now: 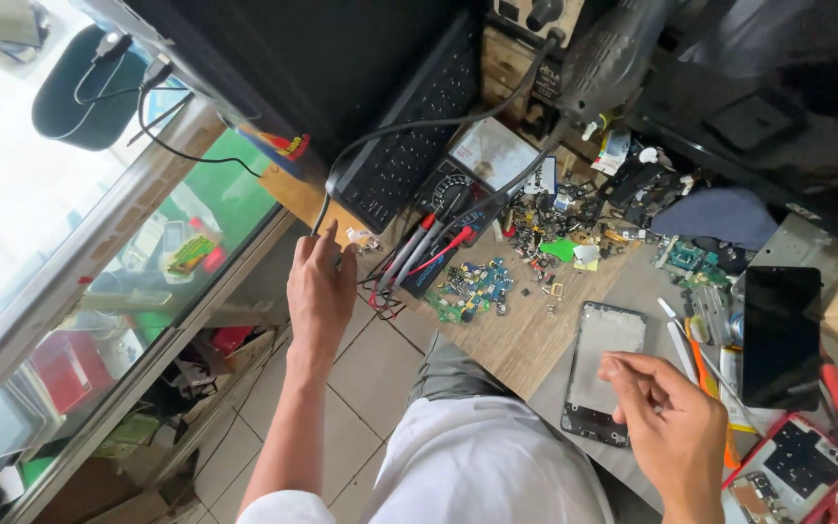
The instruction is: Applying adhesive to a smartphone frame and reassembling internal ribbon cables on a repair bench.
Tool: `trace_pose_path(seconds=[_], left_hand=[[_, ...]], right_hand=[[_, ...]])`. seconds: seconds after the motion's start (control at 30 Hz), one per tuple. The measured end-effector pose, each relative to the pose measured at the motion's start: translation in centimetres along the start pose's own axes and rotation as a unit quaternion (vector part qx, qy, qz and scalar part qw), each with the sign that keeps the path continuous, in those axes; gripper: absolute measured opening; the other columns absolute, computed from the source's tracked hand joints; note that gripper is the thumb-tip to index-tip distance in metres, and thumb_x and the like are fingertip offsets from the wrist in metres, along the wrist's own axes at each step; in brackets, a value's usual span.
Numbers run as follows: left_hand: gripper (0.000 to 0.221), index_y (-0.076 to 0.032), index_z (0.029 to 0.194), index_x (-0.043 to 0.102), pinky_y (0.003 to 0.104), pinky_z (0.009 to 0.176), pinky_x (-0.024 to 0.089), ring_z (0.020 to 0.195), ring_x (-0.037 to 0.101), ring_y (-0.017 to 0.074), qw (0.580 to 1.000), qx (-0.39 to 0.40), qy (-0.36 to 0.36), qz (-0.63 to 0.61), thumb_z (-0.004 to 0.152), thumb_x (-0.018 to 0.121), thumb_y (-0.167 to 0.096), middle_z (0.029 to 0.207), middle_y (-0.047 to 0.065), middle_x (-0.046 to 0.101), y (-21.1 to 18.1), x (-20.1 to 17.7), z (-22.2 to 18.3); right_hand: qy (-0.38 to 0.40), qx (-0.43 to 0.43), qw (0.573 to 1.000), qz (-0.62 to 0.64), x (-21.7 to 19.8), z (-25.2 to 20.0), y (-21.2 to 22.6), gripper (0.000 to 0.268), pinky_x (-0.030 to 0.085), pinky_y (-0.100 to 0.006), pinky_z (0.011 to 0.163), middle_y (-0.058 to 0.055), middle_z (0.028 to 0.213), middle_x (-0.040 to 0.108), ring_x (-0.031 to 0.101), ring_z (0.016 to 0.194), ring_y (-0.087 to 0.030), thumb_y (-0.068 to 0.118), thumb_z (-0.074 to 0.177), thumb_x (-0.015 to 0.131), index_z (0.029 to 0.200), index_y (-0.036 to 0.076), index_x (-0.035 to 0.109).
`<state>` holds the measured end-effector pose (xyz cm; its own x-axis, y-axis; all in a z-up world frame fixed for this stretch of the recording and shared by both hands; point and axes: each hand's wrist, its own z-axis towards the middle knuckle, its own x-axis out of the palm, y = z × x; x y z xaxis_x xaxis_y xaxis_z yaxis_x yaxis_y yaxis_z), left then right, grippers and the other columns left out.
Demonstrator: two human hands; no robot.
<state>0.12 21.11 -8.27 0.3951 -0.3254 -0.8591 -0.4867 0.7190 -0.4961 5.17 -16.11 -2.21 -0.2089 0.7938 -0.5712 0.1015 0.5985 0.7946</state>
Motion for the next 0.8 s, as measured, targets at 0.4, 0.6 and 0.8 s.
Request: trace_pose_path(seconds=[0.4, 0.6, 0.8], left_hand=[[0.021, -0.018, 0.105, 0.08, 0.036, 0.054, 0.051, 0.072, 0.068, 0.0184, 0.991, 0.106, -0.072, 0.036, 0.105, 0.064, -0.032, 0.093, -0.003, 0.07, -0.4, 0.5, 0.6], [0.016, -0.009, 0.105, 0.077, 0.032, 0.056, 0.049, 0.072, 0.066, 0.016, 0.963, 0.219, -0.148, -0.05, 0.106, 0.064, -0.019, 0.092, 0.004, 0.07, -2.8, -2.4, -2.0], [0.012, -0.001, 0.102, 0.076, 0.03, 0.069, 0.061, 0.078, 0.074, 0.0191, 0.906, 0.264, 0.065, -0.324, 0.097, 0.069, -0.009, 0.093, 0.01, 0.074, -11.4, -3.4, -7.8]], right_hand=[[-0.023, 0.041, 0.998, 0.029, -0.4, -0.4, -0.3, 0.02, 0.05, -0.024, 0.062, -0.004, 0.083, 0.08, 0.059, 0.053, -0.014, 0.021, 0.098, 0.069, 0.105, 0.006, 0.08], [0.027, -0.02, 0.999, 0.043, -0.1, -0.6, 0.2, 0.023, 0.055, -0.026, 0.061, -0.002, 0.081, 0.081, 0.062, 0.051, -0.015, 0.017, 0.096, 0.067, 0.111, 0.007, 0.081], [0.147, -0.239, 0.956, 0.081, 0.8, -0.4, 3.1, 0.057, 0.067, -0.028, 0.085, -0.006, 0.138, 0.068, 0.08, 0.088, -0.011, 0.011, 0.081, 0.081, 0.136, 0.012, 0.066]])
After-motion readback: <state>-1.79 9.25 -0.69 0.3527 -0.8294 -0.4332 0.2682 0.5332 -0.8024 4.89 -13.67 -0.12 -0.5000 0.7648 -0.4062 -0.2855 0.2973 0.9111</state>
